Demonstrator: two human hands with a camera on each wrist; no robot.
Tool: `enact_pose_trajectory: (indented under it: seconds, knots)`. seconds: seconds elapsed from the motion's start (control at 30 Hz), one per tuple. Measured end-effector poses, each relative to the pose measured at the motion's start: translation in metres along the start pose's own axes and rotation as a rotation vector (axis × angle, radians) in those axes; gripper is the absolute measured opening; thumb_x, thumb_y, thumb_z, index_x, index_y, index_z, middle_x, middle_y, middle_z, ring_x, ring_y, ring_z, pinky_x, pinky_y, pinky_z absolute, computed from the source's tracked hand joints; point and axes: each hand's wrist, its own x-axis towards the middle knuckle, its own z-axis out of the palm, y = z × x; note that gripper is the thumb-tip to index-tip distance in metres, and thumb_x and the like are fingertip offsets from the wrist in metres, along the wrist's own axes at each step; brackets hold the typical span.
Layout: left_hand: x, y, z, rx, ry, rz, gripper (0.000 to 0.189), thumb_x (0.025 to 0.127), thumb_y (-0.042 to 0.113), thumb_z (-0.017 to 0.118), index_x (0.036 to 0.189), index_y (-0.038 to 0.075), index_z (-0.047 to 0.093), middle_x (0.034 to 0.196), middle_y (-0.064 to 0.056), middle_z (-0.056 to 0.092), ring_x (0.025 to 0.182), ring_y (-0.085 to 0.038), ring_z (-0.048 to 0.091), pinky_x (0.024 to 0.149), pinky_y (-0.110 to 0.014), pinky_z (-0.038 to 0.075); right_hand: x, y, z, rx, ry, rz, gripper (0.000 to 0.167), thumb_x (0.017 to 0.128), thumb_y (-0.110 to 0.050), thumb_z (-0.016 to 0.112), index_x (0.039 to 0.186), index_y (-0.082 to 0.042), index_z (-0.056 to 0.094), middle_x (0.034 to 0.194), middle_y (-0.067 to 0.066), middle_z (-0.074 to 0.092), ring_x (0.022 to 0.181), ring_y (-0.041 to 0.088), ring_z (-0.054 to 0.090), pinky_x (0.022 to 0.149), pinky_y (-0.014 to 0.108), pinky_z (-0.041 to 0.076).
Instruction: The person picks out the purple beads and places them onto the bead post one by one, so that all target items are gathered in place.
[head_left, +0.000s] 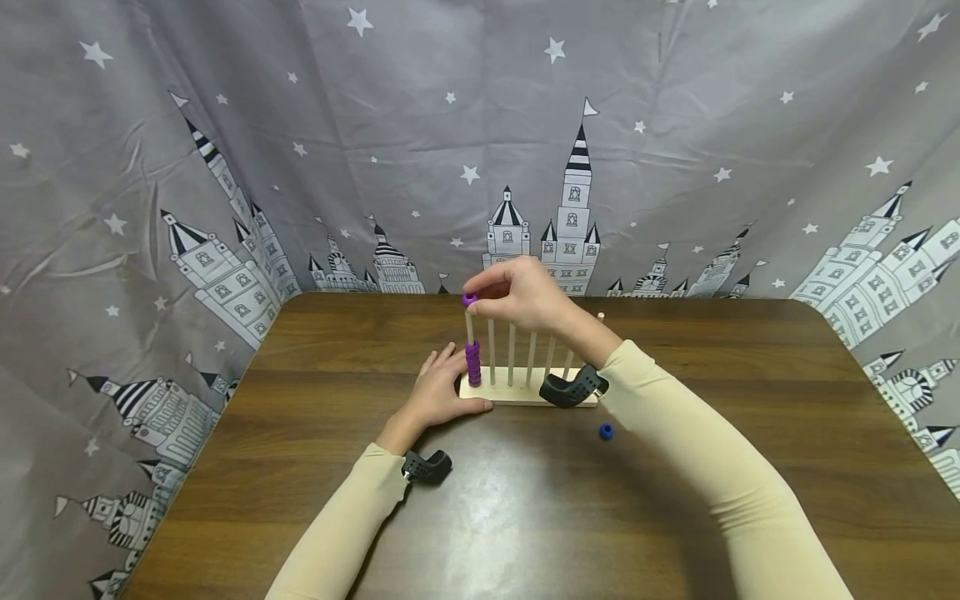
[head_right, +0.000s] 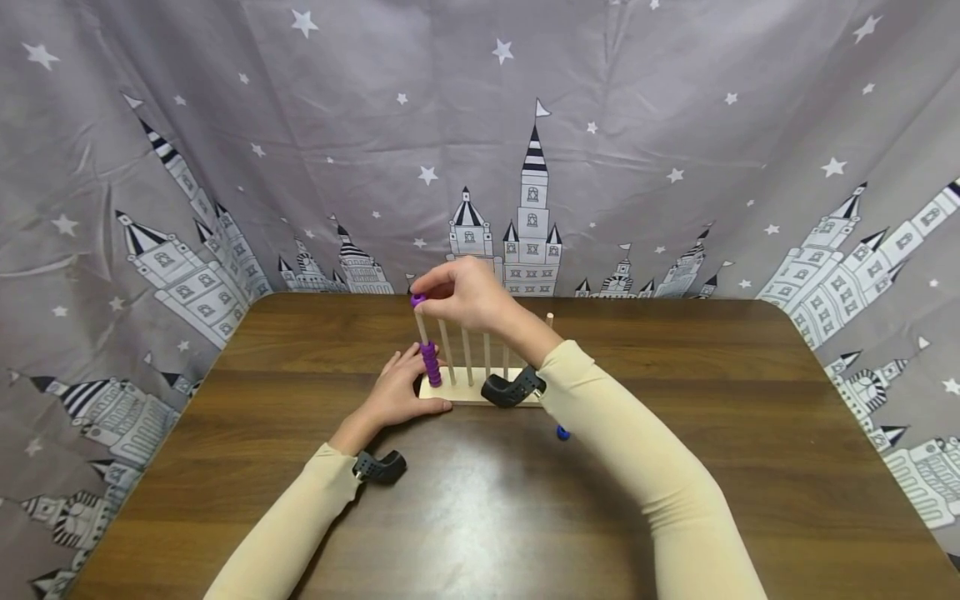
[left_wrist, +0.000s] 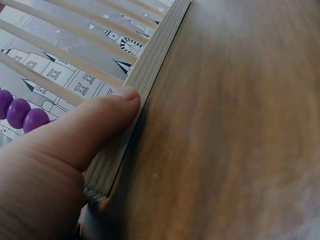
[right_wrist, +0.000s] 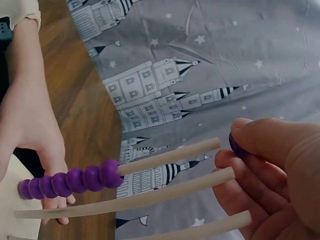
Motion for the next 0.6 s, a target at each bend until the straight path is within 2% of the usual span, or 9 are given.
enact_pose_trajectory:
  seconds: [0.37,0.6]
  knots:
    - [0.0017,-0.0016,0.0013,0.017,0.005,0.003,0.071,0.075,0.047,0.084,0.134,0.01,0.066,0.156,-0.01,0.052,0.154,-0.045,0.027,0.128,-0.064,0.013,-0.0001,0.0013,0.0025,-0.087,-0.012,-0.017,0.028,0.084,-0.008,0.08,0.111,-0.004,0.077,0.108,0.013,0.079,0.097,0.024,0.078,0.08,0.024,0.063]
    - [0.0015,-0.0012,0.0013,0.015,0.0,-0.001,0.071,0.075,0.047,0.083,0.133,0.01,0.066,0.155,-0.009,0.052,0.154,-0.045,0.026,0.128,-0.064,0.013,0.0006,0.0017,0.0036,-0.096,-0.03,-0.011,0.028,0.085,-0.007,0.08,0.112,-0.002,0.077,0.109,0.014,0.079,0.097,0.024,0.078,0.081,0.024,0.063]
